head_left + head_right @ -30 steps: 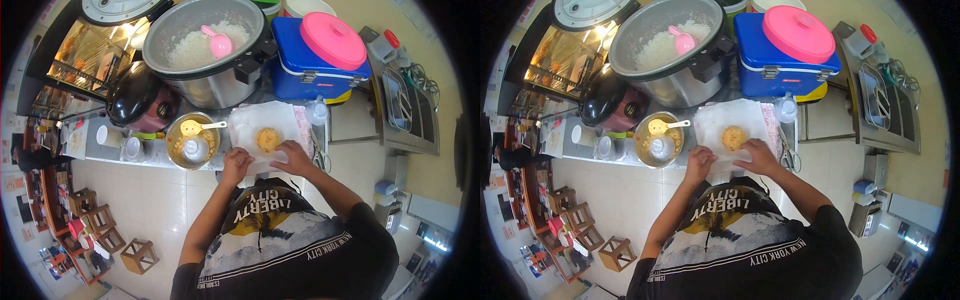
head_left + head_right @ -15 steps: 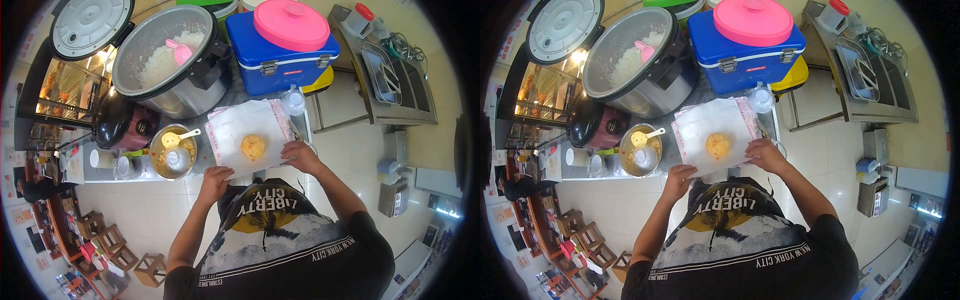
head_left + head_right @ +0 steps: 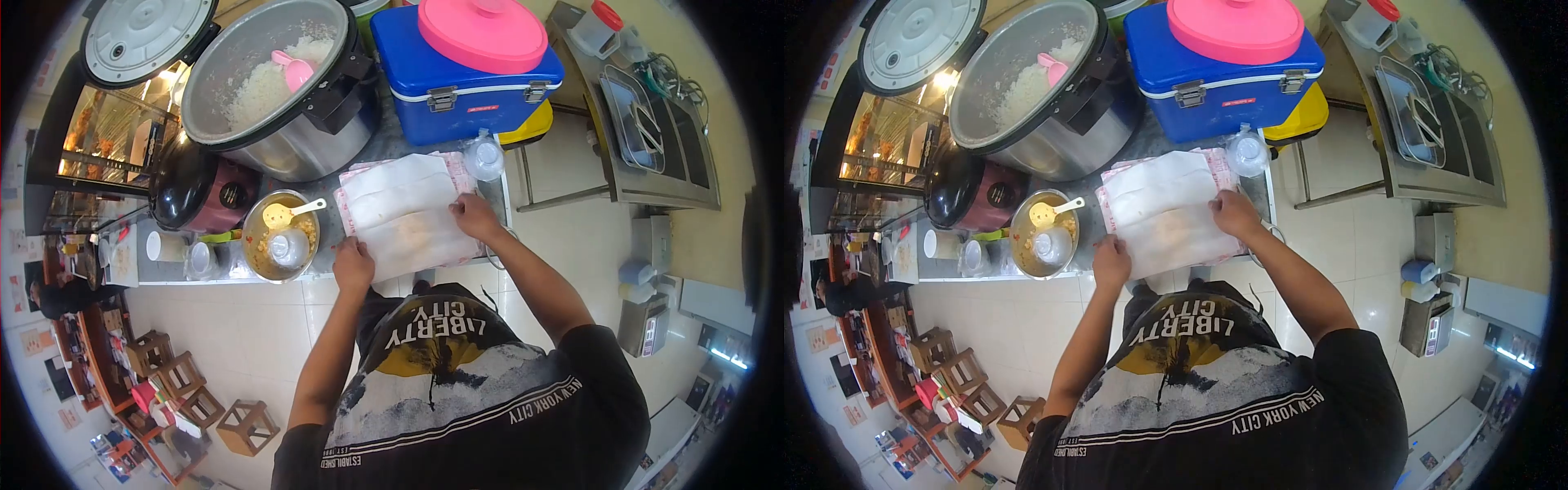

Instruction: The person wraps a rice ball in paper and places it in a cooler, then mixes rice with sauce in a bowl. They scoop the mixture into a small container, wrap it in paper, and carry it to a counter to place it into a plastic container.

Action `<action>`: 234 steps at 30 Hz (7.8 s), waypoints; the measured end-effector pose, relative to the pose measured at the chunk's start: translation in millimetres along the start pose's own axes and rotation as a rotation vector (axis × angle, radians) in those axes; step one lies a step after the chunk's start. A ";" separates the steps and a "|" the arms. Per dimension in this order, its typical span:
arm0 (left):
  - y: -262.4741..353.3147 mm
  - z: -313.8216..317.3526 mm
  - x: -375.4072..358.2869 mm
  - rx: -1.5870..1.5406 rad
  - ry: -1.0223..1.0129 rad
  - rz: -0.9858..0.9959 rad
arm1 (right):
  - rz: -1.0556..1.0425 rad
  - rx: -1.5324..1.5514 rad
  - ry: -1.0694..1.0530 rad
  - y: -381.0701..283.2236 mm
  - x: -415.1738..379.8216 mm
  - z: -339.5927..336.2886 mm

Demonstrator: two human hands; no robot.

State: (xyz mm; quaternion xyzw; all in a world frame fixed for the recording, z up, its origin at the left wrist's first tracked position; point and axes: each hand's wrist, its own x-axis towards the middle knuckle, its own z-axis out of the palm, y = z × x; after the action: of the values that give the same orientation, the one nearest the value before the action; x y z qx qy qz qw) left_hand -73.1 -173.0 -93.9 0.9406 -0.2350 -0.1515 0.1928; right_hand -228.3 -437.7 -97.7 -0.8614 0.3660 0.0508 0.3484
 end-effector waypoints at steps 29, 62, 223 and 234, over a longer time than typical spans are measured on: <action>25.6 41.4 -3.1 0.020 -0.280 0.454 | -0.983 -0.560 0.076 -48.3 -46.2 -5.2; 82.1 5.8 98.3 0.457 -0.437 0.640 | -0.265 -0.534 -0.061 -42.0 13.0 5.8; -80.2 -516.4 411.0 -1.862 -0.170 0.084 | -0.464 0.224 0.229 -353.2 106.9 -223.4; -29.7 -489.2 320.6 -1.582 0.102 0.110 | -0.393 0.794 0.655 -293.0 76.2 -222.1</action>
State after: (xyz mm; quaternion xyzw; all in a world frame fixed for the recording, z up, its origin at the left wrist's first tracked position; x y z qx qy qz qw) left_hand 392.5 -166.6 261.3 0.5175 -0.0947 -0.2205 0.8214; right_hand -15.0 -481.3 208.2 -0.6866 0.2785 -0.4281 0.5175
